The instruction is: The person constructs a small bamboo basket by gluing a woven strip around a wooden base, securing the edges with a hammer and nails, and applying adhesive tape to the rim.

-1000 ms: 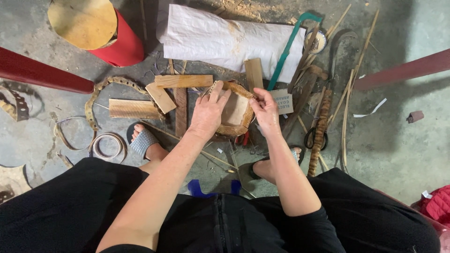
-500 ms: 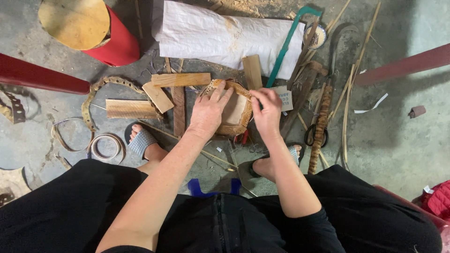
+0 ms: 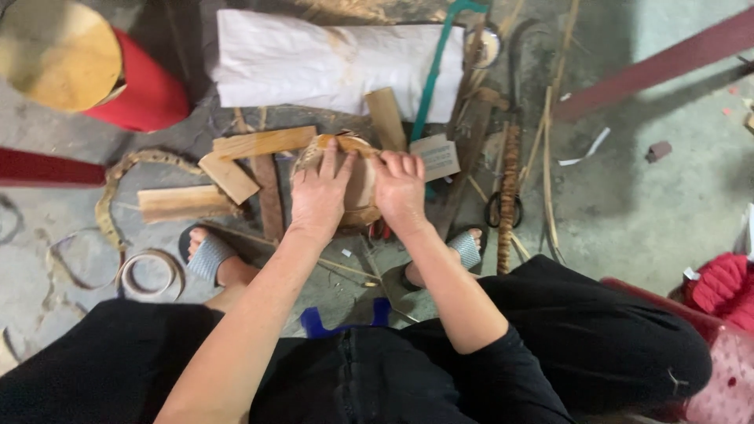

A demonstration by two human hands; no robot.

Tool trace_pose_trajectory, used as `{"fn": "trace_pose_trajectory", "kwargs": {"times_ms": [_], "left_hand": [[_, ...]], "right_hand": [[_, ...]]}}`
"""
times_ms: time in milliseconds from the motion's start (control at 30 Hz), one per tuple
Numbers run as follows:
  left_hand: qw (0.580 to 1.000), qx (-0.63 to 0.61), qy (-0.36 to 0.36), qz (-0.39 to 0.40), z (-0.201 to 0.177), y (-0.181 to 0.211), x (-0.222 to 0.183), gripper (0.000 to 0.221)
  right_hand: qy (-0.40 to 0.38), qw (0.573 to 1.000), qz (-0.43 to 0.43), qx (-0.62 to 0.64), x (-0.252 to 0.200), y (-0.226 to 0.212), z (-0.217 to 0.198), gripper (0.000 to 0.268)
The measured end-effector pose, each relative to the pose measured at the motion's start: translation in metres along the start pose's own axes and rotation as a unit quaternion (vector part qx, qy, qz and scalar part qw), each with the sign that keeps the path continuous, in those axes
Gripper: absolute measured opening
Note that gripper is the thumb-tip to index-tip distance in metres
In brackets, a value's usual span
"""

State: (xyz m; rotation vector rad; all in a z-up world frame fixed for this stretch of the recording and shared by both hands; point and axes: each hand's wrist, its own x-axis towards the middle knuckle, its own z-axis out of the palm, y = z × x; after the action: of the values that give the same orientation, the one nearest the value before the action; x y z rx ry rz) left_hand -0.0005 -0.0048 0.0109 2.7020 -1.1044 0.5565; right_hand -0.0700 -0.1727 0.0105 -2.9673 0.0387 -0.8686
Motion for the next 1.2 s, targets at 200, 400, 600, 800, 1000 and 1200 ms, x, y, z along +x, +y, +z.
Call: {"fn": "trace_pose_trajectory", "kwargs": {"times_ms": [200,400,600,800,1000,1200], "left_hand": [[0.998,0.003,-0.064,-0.013,0.010,0.015,-0.005,0.061],[0.988,-0.011,-0.152,-0.029,0.002,0.023,-0.006,0.072],[0.986,-0.020,-0.166,-0.026,0.006,0.023,-0.007,0.074],[0.983,-0.013,-0.183,-0.018,-0.010,0.021,-0.005,0.073],[0.971,-0.002,-0.240,-0.023,-0.022,0.021,0.000,0.077],[0.971,-0.033,-0.235,-0.033,-0.028,0.024,0.010,0.064]], "right_hand": [[0.007,1.000,0.025,0.010,-0.001,-0.001,0.004,0.022],[0.010,0.991,0.071,0.114,-0.001,0.010,0.010,0.028],[0.032,0.976,0.105,0.188,0.008,0.015,0.012,0.034],[0.044,0.948,0.162,0.269,0.007,0.016,0.010,0.034],[0.039,0.842,0.434,0.318,-0.053,0.071,0.040,0.026],[-0.061,0.805,0.562,0.180,-0.182,0.134,0.108,0.031]]}}
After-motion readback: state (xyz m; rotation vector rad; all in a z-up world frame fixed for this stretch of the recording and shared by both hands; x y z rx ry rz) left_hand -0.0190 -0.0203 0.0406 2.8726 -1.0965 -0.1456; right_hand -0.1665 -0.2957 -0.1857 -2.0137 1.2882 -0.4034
